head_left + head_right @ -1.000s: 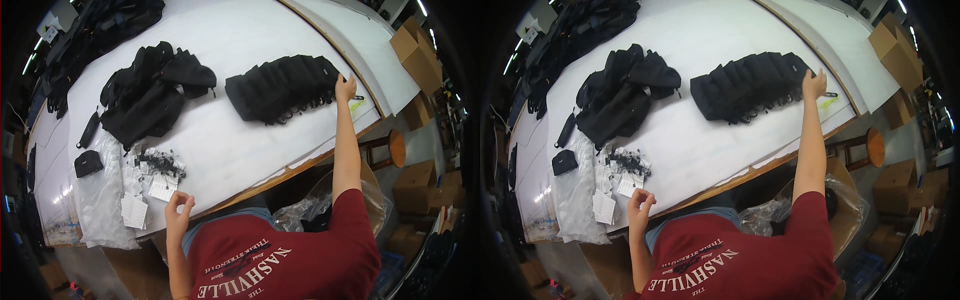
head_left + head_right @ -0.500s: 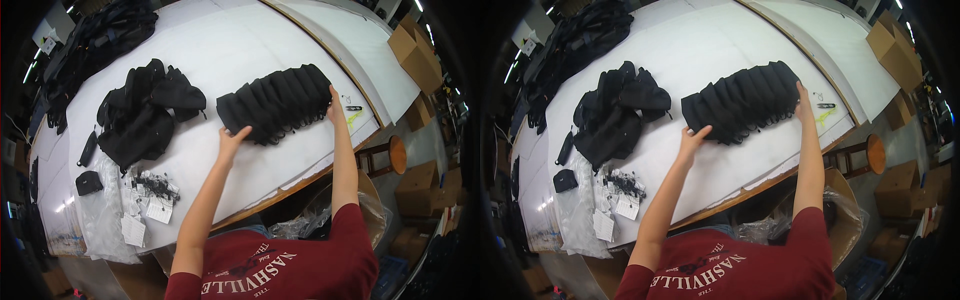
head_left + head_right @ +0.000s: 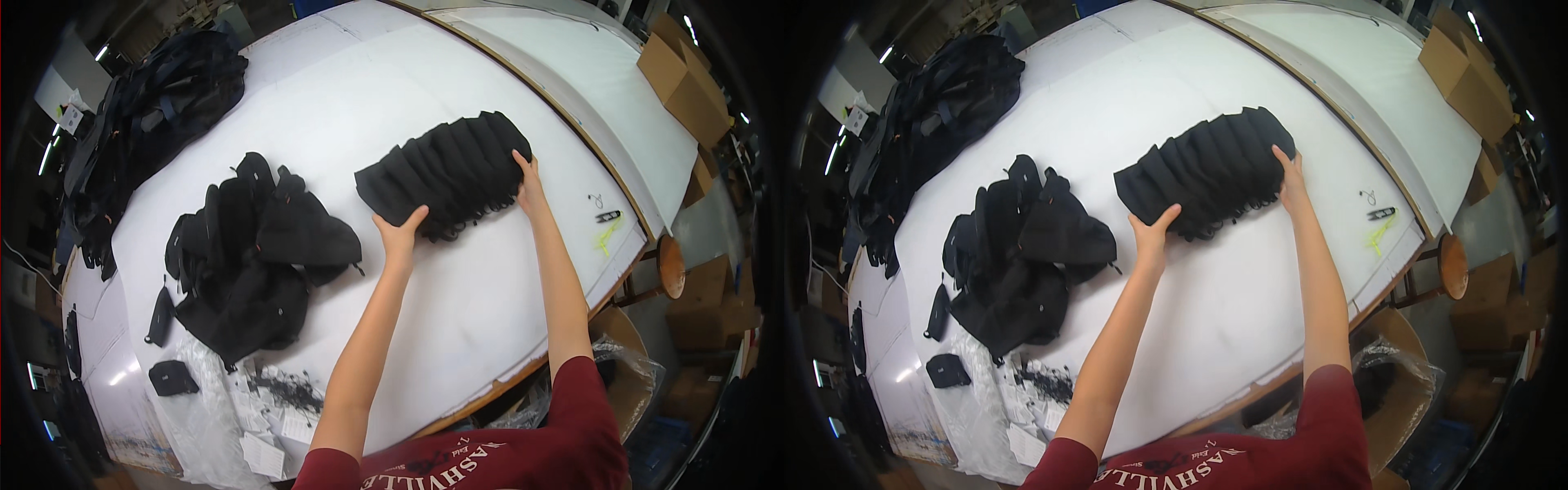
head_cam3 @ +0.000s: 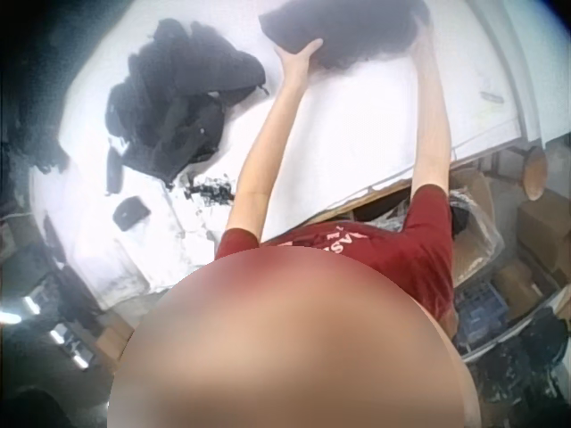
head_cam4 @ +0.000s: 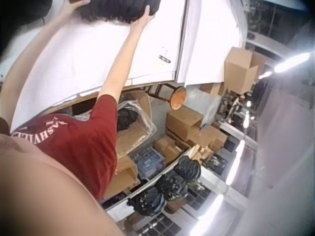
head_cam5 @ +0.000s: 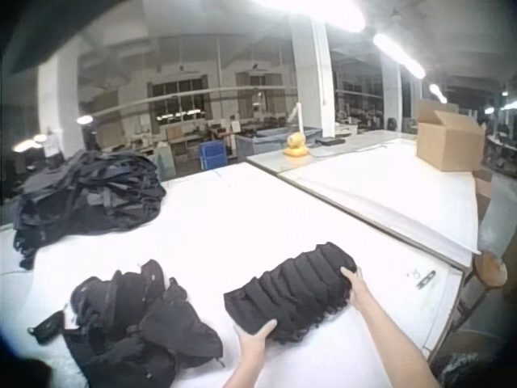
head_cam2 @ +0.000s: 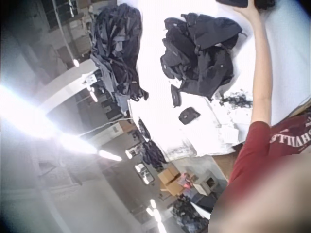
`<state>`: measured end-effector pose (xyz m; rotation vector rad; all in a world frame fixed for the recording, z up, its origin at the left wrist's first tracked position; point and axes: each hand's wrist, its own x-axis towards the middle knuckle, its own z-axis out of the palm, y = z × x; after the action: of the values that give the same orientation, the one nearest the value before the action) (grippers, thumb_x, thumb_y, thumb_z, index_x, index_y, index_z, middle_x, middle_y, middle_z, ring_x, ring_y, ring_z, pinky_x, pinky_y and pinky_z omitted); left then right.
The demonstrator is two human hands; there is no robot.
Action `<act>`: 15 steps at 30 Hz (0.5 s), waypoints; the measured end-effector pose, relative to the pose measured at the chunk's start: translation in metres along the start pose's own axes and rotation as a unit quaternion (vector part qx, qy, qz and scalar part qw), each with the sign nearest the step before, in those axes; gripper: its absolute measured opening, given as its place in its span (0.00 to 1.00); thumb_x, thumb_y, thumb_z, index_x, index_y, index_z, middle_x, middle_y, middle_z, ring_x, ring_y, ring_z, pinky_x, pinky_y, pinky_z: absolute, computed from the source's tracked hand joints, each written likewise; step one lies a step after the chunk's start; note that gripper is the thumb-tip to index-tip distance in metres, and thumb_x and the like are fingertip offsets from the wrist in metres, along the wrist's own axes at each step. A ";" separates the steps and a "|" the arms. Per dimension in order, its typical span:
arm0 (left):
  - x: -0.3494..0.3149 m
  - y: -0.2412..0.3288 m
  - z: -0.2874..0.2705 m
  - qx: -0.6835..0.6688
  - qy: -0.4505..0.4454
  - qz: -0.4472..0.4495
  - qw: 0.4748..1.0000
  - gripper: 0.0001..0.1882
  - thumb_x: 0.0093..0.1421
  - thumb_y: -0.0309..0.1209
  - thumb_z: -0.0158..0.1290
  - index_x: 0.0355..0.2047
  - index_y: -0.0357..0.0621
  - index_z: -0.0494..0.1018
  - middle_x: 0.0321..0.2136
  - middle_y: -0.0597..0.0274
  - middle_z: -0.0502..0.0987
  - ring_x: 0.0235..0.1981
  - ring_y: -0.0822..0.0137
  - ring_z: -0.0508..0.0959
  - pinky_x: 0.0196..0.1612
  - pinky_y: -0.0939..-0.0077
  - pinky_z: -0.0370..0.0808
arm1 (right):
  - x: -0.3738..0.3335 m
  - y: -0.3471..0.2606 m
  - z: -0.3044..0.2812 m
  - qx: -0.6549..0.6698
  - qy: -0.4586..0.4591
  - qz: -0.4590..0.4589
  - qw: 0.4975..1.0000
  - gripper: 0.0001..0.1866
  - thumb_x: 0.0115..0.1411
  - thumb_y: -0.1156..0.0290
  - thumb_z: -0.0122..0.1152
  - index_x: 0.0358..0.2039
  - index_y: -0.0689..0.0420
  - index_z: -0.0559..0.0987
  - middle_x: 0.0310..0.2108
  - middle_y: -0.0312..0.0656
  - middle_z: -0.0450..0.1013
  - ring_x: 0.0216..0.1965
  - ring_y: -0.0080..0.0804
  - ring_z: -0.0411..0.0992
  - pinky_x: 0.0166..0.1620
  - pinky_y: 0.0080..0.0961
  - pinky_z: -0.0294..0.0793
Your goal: The recorder is attaching black plastic security tags to fabric cases and organizing them into stacks.
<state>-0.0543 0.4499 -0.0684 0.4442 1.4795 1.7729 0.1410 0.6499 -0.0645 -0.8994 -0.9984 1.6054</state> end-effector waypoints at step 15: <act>0.199 0.055 -0.049 0.088 0.055 -0.045 0.994 0.58 0.40 0.42 0.68 0.62 0.33 0.42 0.60 0.44 0.54 0.61 0.51 0.57 0.61 0.59 0.56 | 0.171 0.057 0.119 -0.132 -0.009 0.002 0.991 0.44 0.51 0.50 0.65 0.60 0.61 0.57 0.56 0.50 0.62 0.57 0.41 0.63 0.56 0.35 0.66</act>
<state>-0.2342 0.5618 -0.0702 0.3677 1.7145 1.6255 -0.0250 0.7860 -0.0851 -1.0668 -1.2419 1.5081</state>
